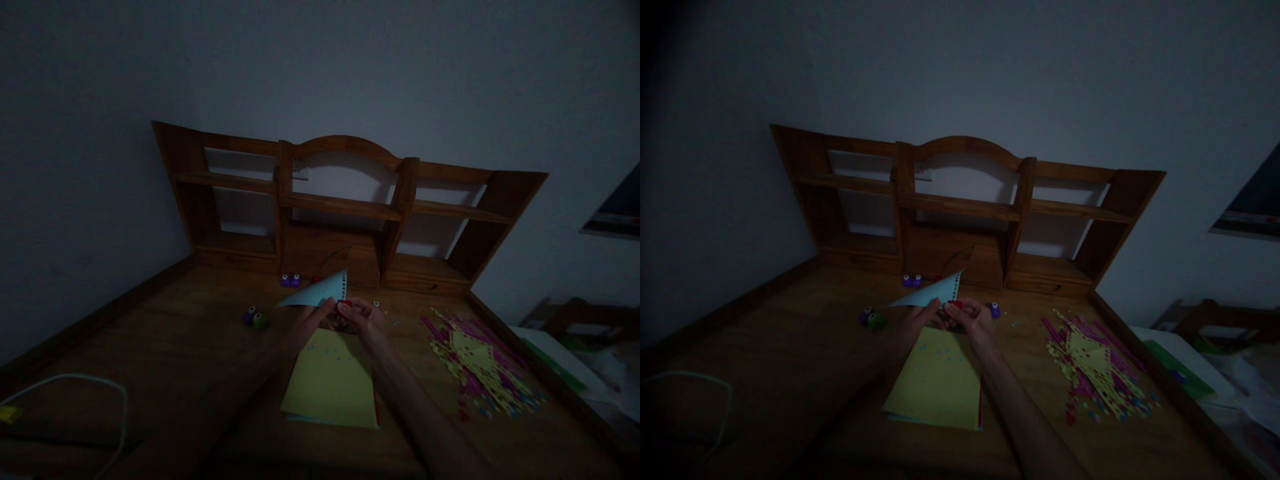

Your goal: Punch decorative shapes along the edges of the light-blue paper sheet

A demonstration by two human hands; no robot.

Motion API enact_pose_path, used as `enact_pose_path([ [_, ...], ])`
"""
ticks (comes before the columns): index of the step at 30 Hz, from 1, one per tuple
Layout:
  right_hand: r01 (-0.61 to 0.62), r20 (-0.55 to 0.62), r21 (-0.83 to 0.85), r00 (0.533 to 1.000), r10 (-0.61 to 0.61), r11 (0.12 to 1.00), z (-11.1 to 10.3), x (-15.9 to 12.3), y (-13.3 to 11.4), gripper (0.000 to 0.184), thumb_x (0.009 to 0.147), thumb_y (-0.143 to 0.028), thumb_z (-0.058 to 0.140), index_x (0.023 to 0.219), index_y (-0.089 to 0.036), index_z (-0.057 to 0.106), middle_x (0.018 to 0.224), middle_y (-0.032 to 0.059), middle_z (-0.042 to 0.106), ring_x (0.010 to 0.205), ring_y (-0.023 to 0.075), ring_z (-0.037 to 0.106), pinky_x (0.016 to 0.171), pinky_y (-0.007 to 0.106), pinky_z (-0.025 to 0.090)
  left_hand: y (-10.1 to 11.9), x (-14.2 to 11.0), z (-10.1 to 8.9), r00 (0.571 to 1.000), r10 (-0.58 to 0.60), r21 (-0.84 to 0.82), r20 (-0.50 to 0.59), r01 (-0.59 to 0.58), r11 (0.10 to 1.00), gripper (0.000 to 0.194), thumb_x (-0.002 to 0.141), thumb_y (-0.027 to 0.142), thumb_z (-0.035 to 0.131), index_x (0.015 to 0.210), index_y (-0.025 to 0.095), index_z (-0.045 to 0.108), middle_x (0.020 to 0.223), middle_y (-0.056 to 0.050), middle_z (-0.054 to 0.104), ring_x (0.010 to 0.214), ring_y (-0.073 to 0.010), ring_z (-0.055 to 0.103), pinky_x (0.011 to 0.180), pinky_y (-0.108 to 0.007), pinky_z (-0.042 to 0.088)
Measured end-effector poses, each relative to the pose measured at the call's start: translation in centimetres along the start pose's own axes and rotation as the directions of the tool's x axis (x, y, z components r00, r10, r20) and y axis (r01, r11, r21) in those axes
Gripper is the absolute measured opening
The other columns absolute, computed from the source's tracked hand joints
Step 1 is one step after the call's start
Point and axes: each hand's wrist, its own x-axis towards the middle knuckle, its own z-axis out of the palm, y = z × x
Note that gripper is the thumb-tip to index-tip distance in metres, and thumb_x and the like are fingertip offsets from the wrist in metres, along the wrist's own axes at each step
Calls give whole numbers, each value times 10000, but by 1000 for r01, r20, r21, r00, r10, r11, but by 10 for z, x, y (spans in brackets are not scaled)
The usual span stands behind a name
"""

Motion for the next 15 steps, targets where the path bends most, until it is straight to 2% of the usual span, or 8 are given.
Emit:
enact_pose_path([
  [3, -14, 7, -15, 1000, 14, 1000, 2, 1, -1, 299, 608, -388, 849, 790, -189, 719, 653, 8, 700, 554, 140, 613, 592, 274, 478, 0, 6, 0, 997, -75, -60, 15, 76, 995, 578, 795, 697, 477, 586, 175, 609, 637, -57, 666, 605, -197, 619, 627, -312, 466],
  [8, -44, 63, 23, 997, 43, 999, 1, 2, 2, 339, 617, -350, 853, 883, -199, 707, 835, 41, 745, 695, 166, 684, 708, 305, 527, -2, 13, 1, 1000, -20, -62, -14, 19, 998, 594, 804, 708, 443, 609, 175, 618, 618, -56, 666, 585, -201, 606, 660, -324, 455],
  [15, -34, 57, 31, 998, 32, 999, -1, 3, 4, 284, 652, -344, 834, 866, -202, 712, 803, 25, 740, 657, 139, 676, 684, 277, 536, -6, 17, 0, 999, 24, -66, 43, -21, 998, 612, 835, 684, 416, 576, 169, 623, 626, -84, 670, 606, -210, 604, 711, -336, 448],
])
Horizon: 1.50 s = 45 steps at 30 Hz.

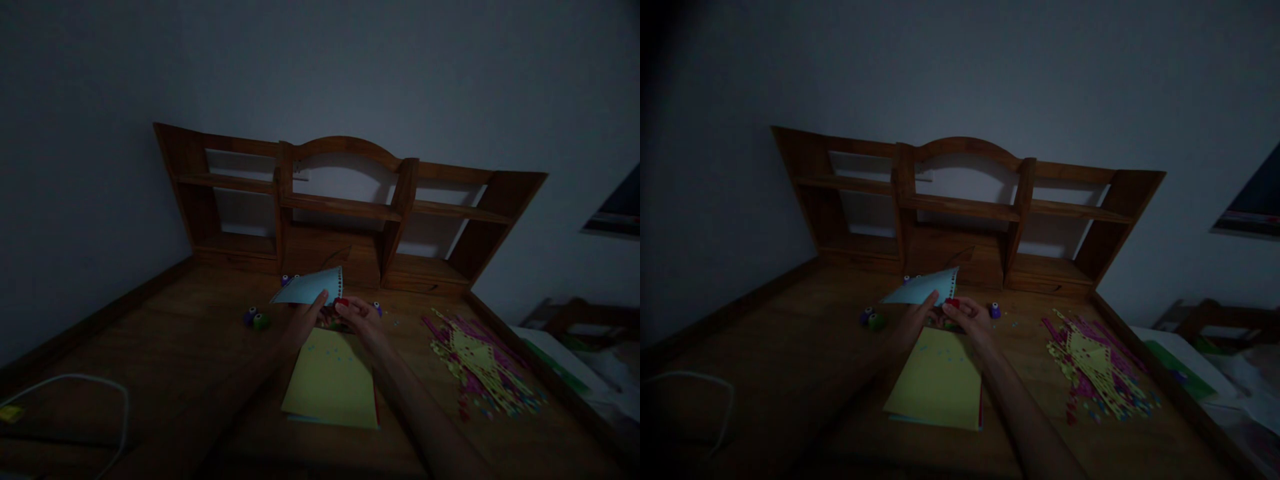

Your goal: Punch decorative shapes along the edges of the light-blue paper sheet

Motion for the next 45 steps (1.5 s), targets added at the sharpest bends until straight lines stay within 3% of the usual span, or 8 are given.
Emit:
enact_pose_path([
  [13, -34, -10, 30, 999, 34, 999, 0, 1, 1, 300, 626, -332, 854, 862, -209, 715, 788, 34, 735, 649, 148, 672, 671, 291, 534, 1, -2, -2, 999, 14, 58, -45, -11, 998, 567, 820, 684, 425, 598, 188, 588, 699, -77, 678, 692, -215, 618, 755, -328, 451],
  [24, -39, -33, 5, 999, 39, 999, -1, 1, -2, 329, 635, -342, 842, 912, -222, 714, 869, 37, 737, 690, 152, 667, 660, 285, 524, -7, 4, -6, 996, 68, 106, 53, -73, 992, 602, 881, 641, 316, 582, 201, 598, 652, -62, 664, 669, -211, 618, 800, -332, 442],
  [29, -24, -29, 23, 999, 24, 999, -1, -1, -3, 364, 628, -319, 846, 957, -241, 711, 959, 44, 739, 793, 177, 682, 733, 317, 531, -14, 7, -7, 997, 70, 138, 11, -71, 988, 586, 884, 632, 330, 578, 205, 589, 631, -45, 651, 658, -209, 610, 770, -332, 444],
  [45, -48, -48, 91, 997, 53, 995, 1, -2, -7, 344, 620, -305, 852, 927, -229, 717, 914, 30, 733, 754, 162, 674, 713, 293, 541, 0, -1, -4, 997, 84, 104, 1, -83, 991, 548, 881, 609, 367, 560, 210, 562, 612, -36, 616, 669, -208, 588, 769, -323, 425],
])
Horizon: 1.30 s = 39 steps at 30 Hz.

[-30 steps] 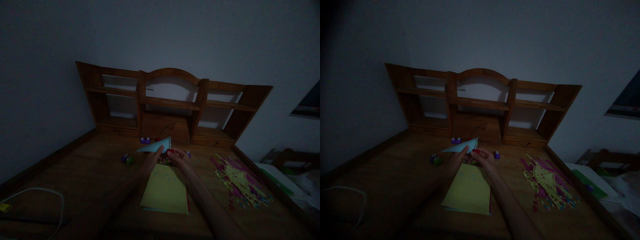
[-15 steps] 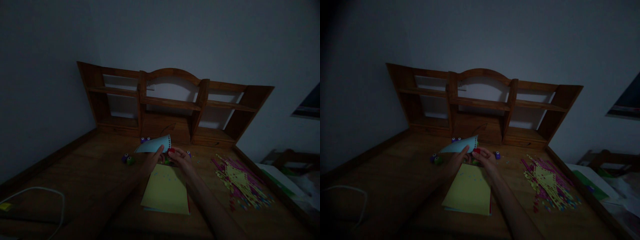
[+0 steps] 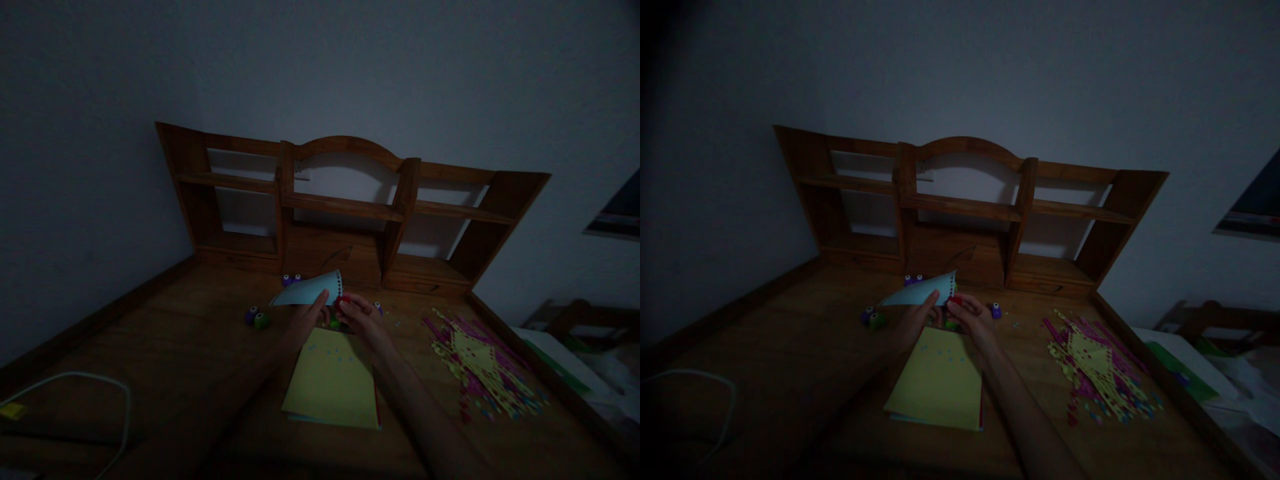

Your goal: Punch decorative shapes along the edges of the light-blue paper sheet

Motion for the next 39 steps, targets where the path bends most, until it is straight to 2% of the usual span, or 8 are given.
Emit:
enact_pose_path([
  [10, -11, 3, 0, 1000, 11, 1000, 0, 1, 0, 322, 605, -323, 859, 876, -222, 718, 842, 18, 724, 661, 133, 647, 670, 282, 528, 2, -1, 1, 1000, -6, -11, 4, 6, 1000, 553, 890, 607, 363, 572, 199, 559, 628, -36, 615, 655, -196, 577, 757, -325, 424],
  [16, 2, -7, -23, 1000, -2, 1000, -2, 0, -1, 338, 593, -303, 865, 880, -232, 702, 842, 10, 720, 664, 136, 644, 627, 261, 508, 0, 0, 1, 1000, -13, -7, -16, 13, 1000, 537, 881, 599, 386, 556, 204, 548, 604, -24, 591, 626, -187, 566, 725, -321, 420],
  [22, -47, 21, 52, 999, 46, 998, -1, -1, -3, 338, 584, -273, 869, 873, -243, 698, 854, -6, 716, 719, 137, 649, 665, 248, 517, -4, 0, 1, 1000, -4, 15, -28, 5, 1000, 557, 862, 640, 370, 565, 210, 562, 625, -30, 619, 664, -207, 586, 754, -322, 428],
  [28, -73, 53, 114, 996, 68, 991, -1, -1, -2, 263, 626, -265, 847, 854, -237, 717, 852, 9, 713, 747, 143, 647, 661, 241, 524, 2, -2, 4, 999, -19, -32, 45, 21, 999, 574, 854, 659, 378, 552, 203, 551, 590, -27, 587, 606, -189, 553, 708, -321, 420],
  [32, -82, 54, 84, 996, 78, 993, -1, -1, -1, 212, 653, -278, 831, 835, -236, 729, 858, 18, 715, 735, 144, 649, 662, 243, 538, 7, -5, 5, 997, -25, -44, 67, 28, 999, 545, 866, 627, 399, 554, 204, 546, 591, -23, 585, 604, -183, 556, 731, -326, 414],
  [39, -92, 83, 13, 992, 91, 996, -2, -1, -1, 215, 647, -262, 835, 821, -187, 734, 892, 44, 724, 747, 145, 670, 690, 238, 555, 14, -8, 5, 997, -74, -24, 14, 74, 997, 519, 843, 641, 427, 595, 206, 564, 615, -34, 618, 637, -200, 574, 723, -330, 426],
])
